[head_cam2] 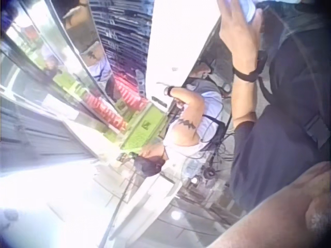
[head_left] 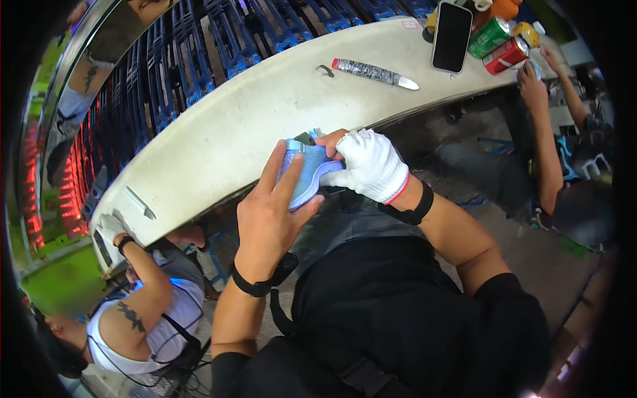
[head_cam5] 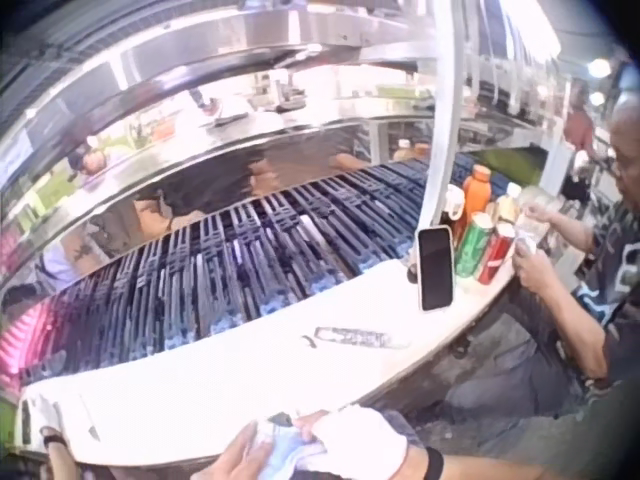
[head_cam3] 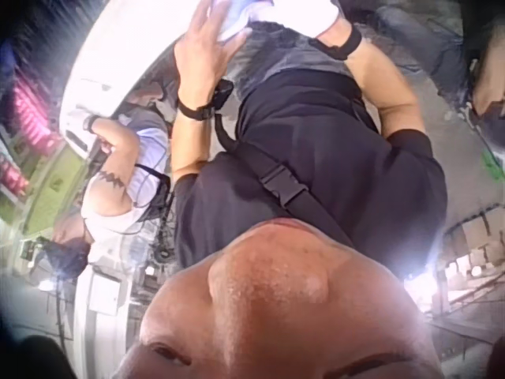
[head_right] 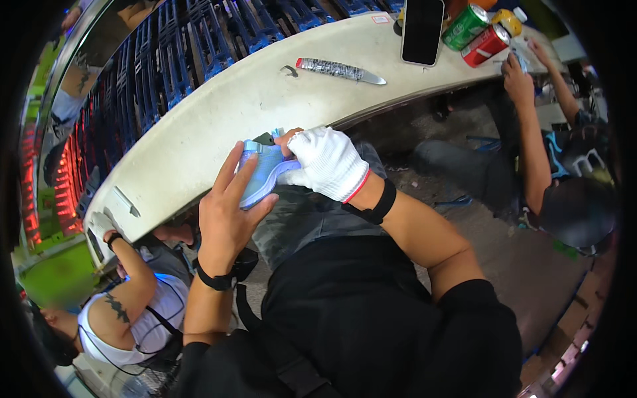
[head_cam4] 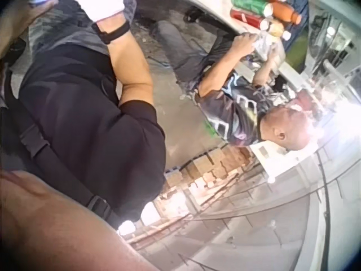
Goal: Assembling and inspecting small shoe components on a factory production line.
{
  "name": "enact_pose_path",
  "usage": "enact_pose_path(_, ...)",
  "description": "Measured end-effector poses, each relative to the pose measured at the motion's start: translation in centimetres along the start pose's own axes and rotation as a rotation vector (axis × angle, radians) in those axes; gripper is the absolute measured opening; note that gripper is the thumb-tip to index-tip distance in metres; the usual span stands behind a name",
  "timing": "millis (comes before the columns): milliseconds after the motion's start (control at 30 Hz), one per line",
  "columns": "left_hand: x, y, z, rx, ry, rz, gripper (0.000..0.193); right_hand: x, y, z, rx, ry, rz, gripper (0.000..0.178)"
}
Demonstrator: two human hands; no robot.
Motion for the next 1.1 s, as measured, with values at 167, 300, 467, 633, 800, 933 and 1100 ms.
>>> enact_pose_path(167, 1.2, 0.5, -1.3, 0.101, -0.152, 0.074, 0.069, -1.6, 3.2, 0.2, 0.021, 0.041, 0.264, 0.095)
enact_pose_path(300, 0.3, -3.2, -1.7, 0.365, -0.218, 0.340, 0.058, -3.6, 5.1, 0.8, -0.007, 0.108, -0.261, 0.105)
enact_pose_path(467, 0.0, -6.6, -0.3, 0.576, -0.201, 0.347, 0.051, -2.8, 3.4, 0.1, 0.159, 0.125, -0.225, 0.068)
enact_pose_path(633, -0.2, -7.2, 0.2, 0.642, -0.175, 0.321, 0.041, -2.6, 2.5, 0.1, 0.205, 0.126, -0.341, 0.066)
enact_pose_path(800, 0.8, -6.3, -0.3, 0.473, -0.172, 0.525, 0.039, -2.3, 2.5, 0.0, 0.156, 0.150, -0.347, 0.070)
enact_pose_path(933, 0.9, -5.4, -0.4, 0.435, -0.163, 0.671, 0.040, -2.8, 2.6, -1.0, 0.141, 0.151, -0.322, 0.073)
enact_pose_path(1100, -0.4, -4.7, -0.6, 0.422, -0.376, 0.637, 0.034, -3.0, 2.6, -2.0, 0.023, 0.248, -0.317, 0.071)
Point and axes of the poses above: each hand's wrist, its own z-axis away from the middle knuckle, its own y-axis out of the back of the hand, x = y × z, the point moved 5 cm from there along -z, towards the middle knuckle, and after that the axes turned 6 degrees about -z, right-handed, at the moved point
